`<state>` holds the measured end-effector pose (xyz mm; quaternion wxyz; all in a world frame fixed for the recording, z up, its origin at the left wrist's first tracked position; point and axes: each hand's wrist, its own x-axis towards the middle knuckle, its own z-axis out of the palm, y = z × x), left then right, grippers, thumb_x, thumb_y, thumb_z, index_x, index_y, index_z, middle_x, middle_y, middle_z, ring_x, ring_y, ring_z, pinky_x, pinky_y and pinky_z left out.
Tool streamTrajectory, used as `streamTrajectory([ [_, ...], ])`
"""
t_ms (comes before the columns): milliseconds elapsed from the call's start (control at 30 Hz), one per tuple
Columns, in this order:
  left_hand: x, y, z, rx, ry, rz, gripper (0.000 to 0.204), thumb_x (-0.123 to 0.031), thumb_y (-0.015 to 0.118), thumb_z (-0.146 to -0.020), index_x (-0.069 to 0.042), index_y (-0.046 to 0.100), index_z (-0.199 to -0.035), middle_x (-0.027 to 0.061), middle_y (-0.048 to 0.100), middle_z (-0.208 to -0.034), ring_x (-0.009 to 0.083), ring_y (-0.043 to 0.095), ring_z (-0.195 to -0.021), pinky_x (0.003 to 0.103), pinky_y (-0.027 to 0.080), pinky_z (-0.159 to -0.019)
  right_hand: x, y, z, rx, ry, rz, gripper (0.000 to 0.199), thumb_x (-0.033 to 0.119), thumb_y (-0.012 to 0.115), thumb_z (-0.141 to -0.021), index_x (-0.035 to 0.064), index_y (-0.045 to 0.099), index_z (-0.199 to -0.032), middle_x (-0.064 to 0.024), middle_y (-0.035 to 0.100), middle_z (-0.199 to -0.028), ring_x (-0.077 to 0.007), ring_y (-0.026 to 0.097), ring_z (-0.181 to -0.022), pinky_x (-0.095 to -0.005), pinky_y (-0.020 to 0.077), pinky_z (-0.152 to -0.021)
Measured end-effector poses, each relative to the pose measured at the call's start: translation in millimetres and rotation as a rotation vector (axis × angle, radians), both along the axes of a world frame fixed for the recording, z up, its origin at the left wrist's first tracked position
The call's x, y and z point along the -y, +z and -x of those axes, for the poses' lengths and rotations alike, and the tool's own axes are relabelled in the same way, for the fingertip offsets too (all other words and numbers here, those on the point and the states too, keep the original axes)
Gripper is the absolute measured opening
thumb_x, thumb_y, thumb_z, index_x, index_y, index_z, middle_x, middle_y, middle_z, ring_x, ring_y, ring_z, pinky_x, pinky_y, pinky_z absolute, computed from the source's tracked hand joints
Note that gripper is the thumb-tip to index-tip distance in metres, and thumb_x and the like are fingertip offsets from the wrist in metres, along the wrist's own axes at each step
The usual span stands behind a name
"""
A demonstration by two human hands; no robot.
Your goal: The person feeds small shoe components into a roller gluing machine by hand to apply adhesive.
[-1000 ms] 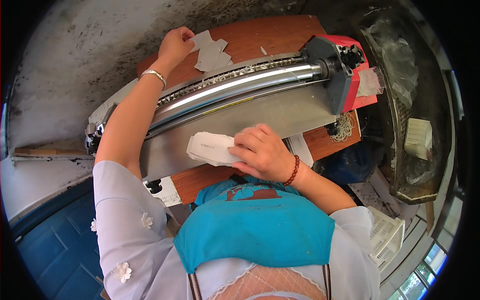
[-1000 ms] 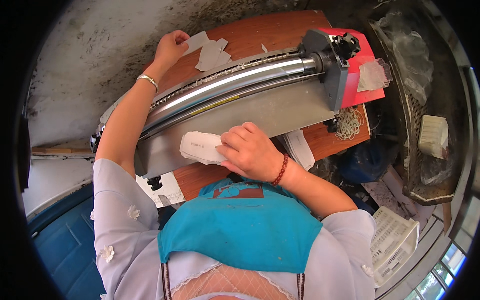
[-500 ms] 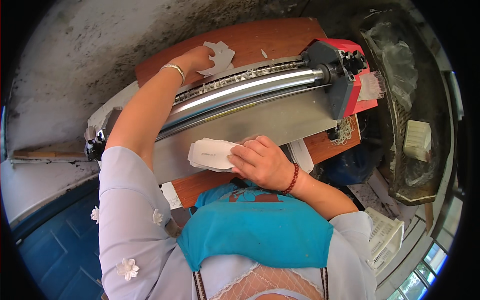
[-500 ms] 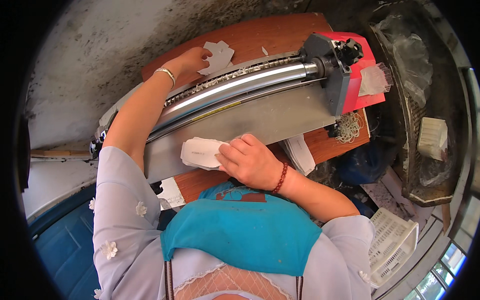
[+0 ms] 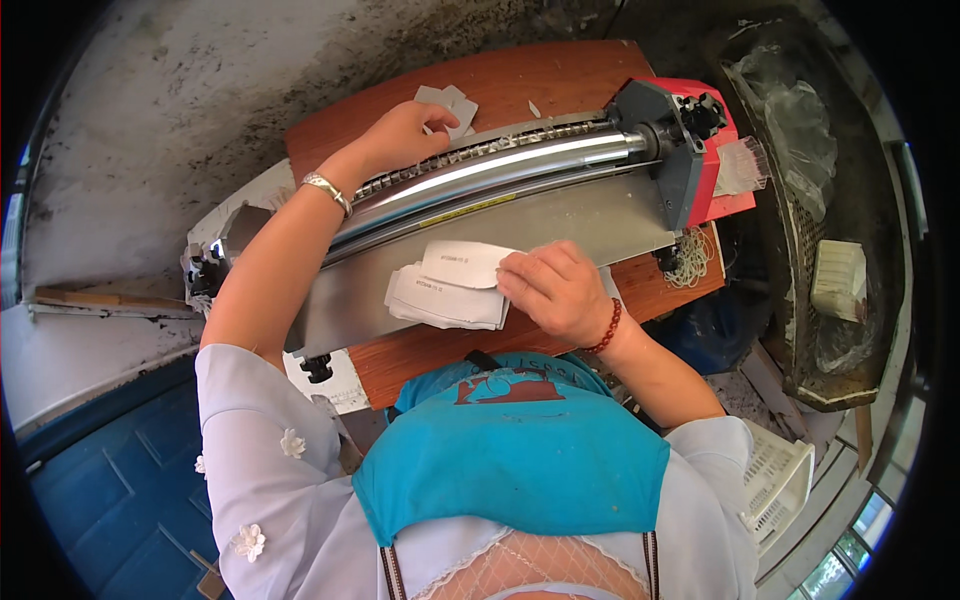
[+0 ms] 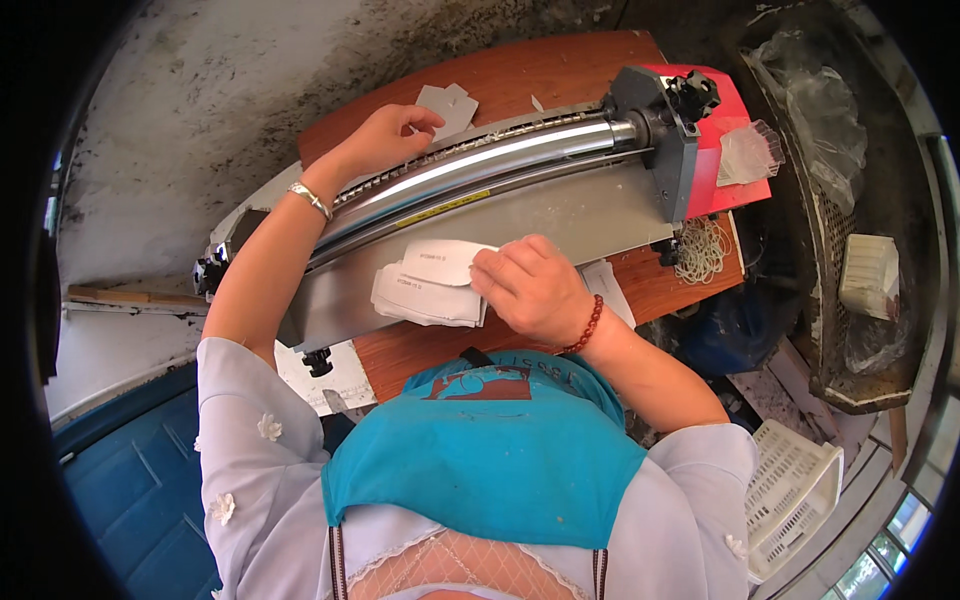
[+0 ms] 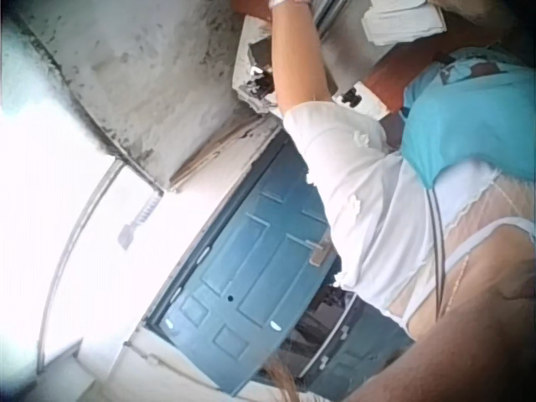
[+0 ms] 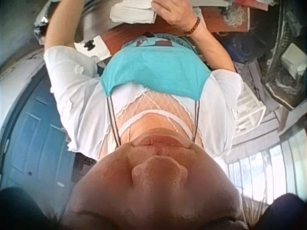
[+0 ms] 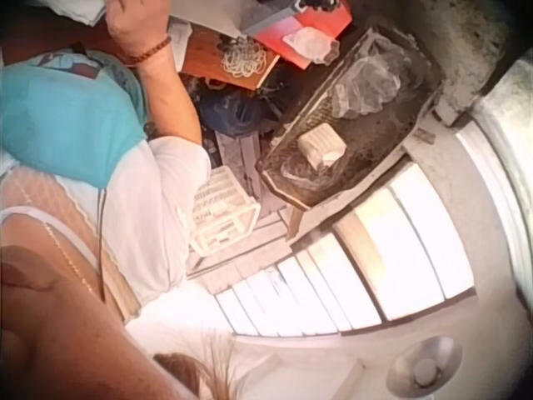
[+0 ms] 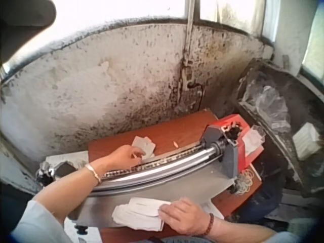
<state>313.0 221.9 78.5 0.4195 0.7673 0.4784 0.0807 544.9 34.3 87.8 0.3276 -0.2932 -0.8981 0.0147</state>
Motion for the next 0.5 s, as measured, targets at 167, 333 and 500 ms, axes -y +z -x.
streamTrajectory([
  [167,20,3,1,0.021,-0.033,0.061,0.028,-0.017,0.057,-0.088,-0.001,0.068,-0.108,0.0096,0.067,-0.099,0.0162,0.061,-0.088,0.029,0.048,-0.080,-8,-6,-6,0.089,-0.086,-0.031,0.013,0.009,0.064,-0.075,0.0050,0.063,-0.088,-0.0041,0.061,-0.097,-0.0178,0.055,-0.081,-0.0322,0.0425,-0.070],
  [333,17,6,-3,0.018,-0.015,0.147,0.026,-0.019,0.059,-0.087,-0.001,0.070,-0.102,0.0071,0.067,-0.098,0.0148,0.060,-0.085,0.027,0.048,-0.078,-25,-13,6,-0.011,-0.140,0.031,0.022,0.011,0.073,-0.071,0.0069,0.064,-0.090,-0.0034,0.063,-0.097,-0.0193,0.058,-0.086,-0.0334,0.0430,-0.075],
  [500,5,2,0,-0.033,-0.040,0.201,0.022,-0.012,0.062,-0.084,-0.001,0.069,-0.100,0.0065,0.067,-0.094,0.0141,0.059,-0.084,0.028,0.048,-0.078,-2,4,15,-0.071,0.009,0.211,0.030,0.018,0.077,-0.069,0.0083,0.064,-0.094,-0.0040,0.061,-0.099,-0.0209,0.057,-0.086,-0.0357,0.0426,-0.078],
])
